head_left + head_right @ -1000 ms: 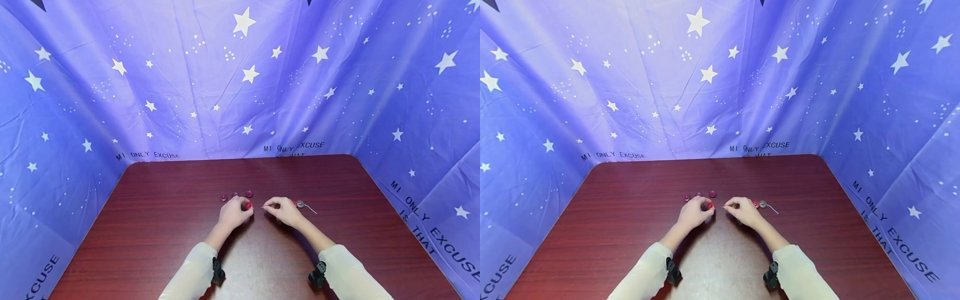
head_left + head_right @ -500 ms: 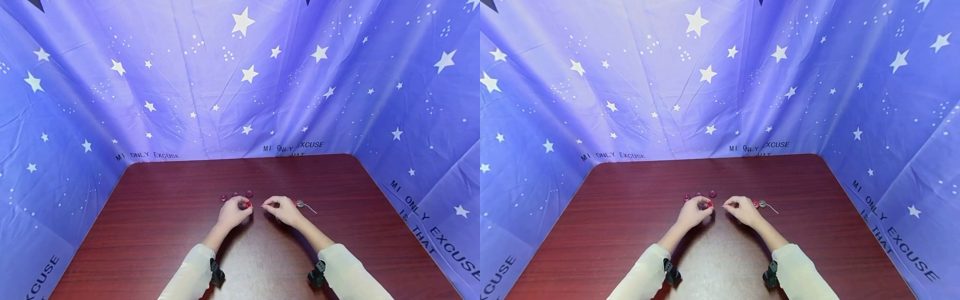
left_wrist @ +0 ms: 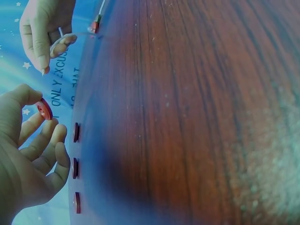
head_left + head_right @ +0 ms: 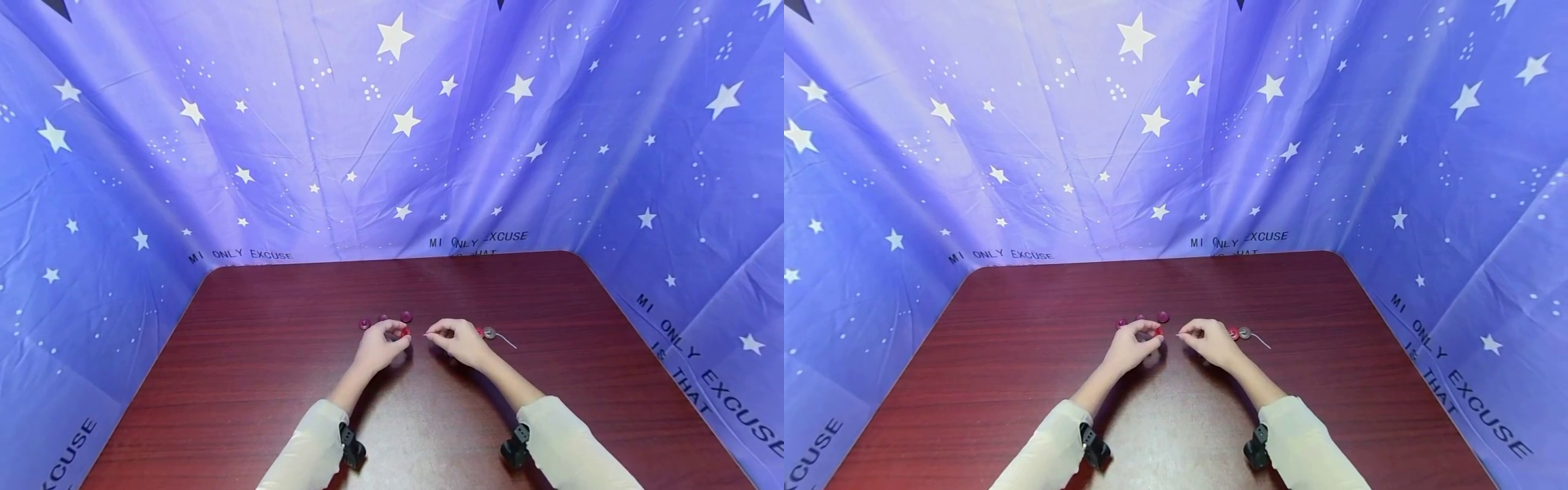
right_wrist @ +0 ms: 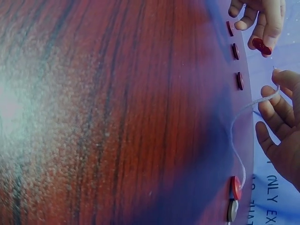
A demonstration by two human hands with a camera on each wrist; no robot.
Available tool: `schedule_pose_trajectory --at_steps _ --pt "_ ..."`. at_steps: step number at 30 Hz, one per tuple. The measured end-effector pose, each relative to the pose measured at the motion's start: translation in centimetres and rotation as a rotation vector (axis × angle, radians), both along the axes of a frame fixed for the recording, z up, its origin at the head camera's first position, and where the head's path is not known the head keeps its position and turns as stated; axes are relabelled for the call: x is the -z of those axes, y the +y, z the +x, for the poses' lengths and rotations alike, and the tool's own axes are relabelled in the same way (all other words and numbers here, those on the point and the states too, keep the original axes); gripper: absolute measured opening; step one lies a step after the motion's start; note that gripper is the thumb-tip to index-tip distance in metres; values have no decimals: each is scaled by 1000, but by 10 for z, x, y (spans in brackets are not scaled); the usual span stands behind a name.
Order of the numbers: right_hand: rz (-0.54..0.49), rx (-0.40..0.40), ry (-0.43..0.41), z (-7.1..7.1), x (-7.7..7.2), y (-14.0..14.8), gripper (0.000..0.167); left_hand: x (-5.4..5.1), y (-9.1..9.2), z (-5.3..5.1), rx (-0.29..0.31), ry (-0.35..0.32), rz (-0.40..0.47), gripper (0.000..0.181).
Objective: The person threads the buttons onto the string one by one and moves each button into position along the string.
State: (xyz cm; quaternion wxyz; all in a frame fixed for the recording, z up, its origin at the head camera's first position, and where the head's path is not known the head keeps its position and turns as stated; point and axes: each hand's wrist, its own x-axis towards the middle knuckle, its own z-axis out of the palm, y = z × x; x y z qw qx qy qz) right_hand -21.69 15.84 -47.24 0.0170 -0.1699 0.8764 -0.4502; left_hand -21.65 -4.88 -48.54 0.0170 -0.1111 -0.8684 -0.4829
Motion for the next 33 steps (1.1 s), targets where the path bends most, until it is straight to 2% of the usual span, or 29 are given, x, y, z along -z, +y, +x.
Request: schedule_pose_trajectory --at_steps 6,11,16,19,23,29,33 --pt "6 -1 38 0 -1 -2 15 4 -2 -2 35 -17 130 24" --pt "25 -5 76 -1 -1 -5 14 7 -3 -4 53 -111 249 28" --pt "15 -10 59 0 -4 -7 15 7 -5 -5 65 -150 301 32" --pt "15 -10 63 1 -5 -9 17 2 -5 -2 80 -181 339 33" --pt "27 0 91 2 -8 -12 13 -4 -6 2 109 -261 399 36" --pt "39 13 136 3 -9 -16 8 3 -7 1 130 -349 450 38" --pt "39 18 151 3 -9 -18 8 4 -6 2 131 -366 448 39"
